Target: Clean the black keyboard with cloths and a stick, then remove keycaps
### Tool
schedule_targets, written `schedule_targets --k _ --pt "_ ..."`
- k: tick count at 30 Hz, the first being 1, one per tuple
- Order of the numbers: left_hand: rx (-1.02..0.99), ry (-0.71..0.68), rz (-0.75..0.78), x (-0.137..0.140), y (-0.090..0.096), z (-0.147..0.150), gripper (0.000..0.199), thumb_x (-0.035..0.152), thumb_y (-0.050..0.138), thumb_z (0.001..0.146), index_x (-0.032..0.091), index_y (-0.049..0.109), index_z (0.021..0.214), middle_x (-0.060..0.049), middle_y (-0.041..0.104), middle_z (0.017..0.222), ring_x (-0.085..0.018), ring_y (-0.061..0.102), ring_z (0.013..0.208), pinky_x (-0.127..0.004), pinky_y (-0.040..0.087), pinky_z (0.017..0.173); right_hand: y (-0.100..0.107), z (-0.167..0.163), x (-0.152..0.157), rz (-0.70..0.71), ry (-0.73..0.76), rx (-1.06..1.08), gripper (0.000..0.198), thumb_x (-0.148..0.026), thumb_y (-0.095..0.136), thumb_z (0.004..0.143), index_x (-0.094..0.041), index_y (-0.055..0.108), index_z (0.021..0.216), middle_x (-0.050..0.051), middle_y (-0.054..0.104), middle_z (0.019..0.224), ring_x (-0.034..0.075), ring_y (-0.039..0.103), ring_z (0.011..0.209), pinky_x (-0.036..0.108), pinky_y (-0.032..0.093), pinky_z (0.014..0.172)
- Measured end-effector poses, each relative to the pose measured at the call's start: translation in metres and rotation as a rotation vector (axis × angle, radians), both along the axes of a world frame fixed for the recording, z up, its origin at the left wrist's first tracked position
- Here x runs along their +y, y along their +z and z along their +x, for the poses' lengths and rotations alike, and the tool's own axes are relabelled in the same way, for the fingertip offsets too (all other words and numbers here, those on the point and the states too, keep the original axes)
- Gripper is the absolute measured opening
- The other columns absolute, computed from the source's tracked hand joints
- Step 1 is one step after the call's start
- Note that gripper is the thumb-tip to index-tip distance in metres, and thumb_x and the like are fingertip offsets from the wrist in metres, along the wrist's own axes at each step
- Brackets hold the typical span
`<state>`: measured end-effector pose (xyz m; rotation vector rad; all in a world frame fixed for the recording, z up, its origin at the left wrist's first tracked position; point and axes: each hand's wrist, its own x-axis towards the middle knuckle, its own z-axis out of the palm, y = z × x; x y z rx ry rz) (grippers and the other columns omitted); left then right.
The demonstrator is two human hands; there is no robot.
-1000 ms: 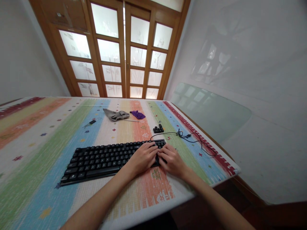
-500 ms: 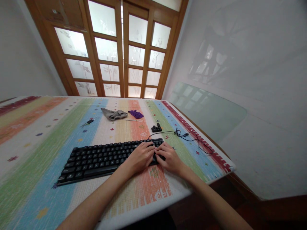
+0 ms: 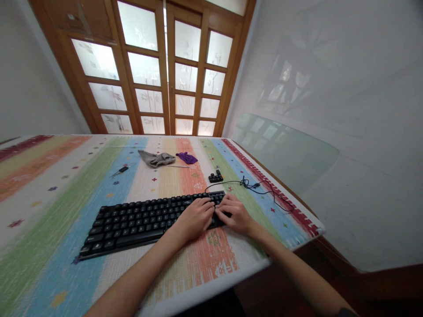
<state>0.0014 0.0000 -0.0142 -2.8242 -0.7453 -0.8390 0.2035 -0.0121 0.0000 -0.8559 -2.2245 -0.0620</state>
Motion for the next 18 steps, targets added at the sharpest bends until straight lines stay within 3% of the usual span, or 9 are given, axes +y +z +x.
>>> schedule_targets --k 3,5,12,18 --pt "-0.012 0.006 -0.005 -0.001 0.001 0.000 0.025 0.014 0.045 0.094 0.013 0.066 0.107 -0.011 0.070 0.112 -0.025 0.059 0.115 -0.043 0.048 0.101 0.009 0.006 0.025 0.080 -0.114 0.043 0.039 -0.025 0.053 0.094 -0.022 0.061 0.056 0.002 0.060 0.056 0.017 0.051 0.062 0.035 0.045 0.069" --pt "-0.011 0.009 -0.014 -0.002 0.002 0.000 0.024 0.014 0.045 0.094 0.012 0.065 0.107 -0.012 0.070 0.113 -0.025 0.059 0.114 -0.043 0.048 0.100 0.015 0.009 0.048 0.078 -0.211 0.035 0.040 -0.028 0.053 0.094 -0.022 0.061 0.056 0.004 0.062 0.059 0.018 0.053 0.064 0.034 0.045 0.070" --pt "0.015 0.013 -0.047 -0.004 0.005 0.000 0.027 0.015 0.044 0.096 0.016 0.060 0.118 -0.011 0.067 0.118 -0.024 0.060 0.115 -0.044 0.047 0.100 0.032 -0.001 0.116 -0.247 -0.541 -0.287 0.022 -0.026 0.056 0.090 -0.018 0.076 0.083 0.007 0.076 0.091 0.021 0.061 0.091 0.031 0.041 0.088" --pt "-0.009 0.025 -0.070 -0.004 0.006 -0.001 0.024 0.027 0.047 0.098 0.015 0.062 0.114 -0.010 0.069 0.116 -0.024 0.060 0.114 -0.041 0.047 0.100 0.032 -0.019 0.141 -0.313 -0.679 -0.342 0.028 -0.025 0.052 0.089 -0.014 0.077 0.095 0.013 0.075 0.098 0.029 0.059 0.102 0.036 0.039 0.086"
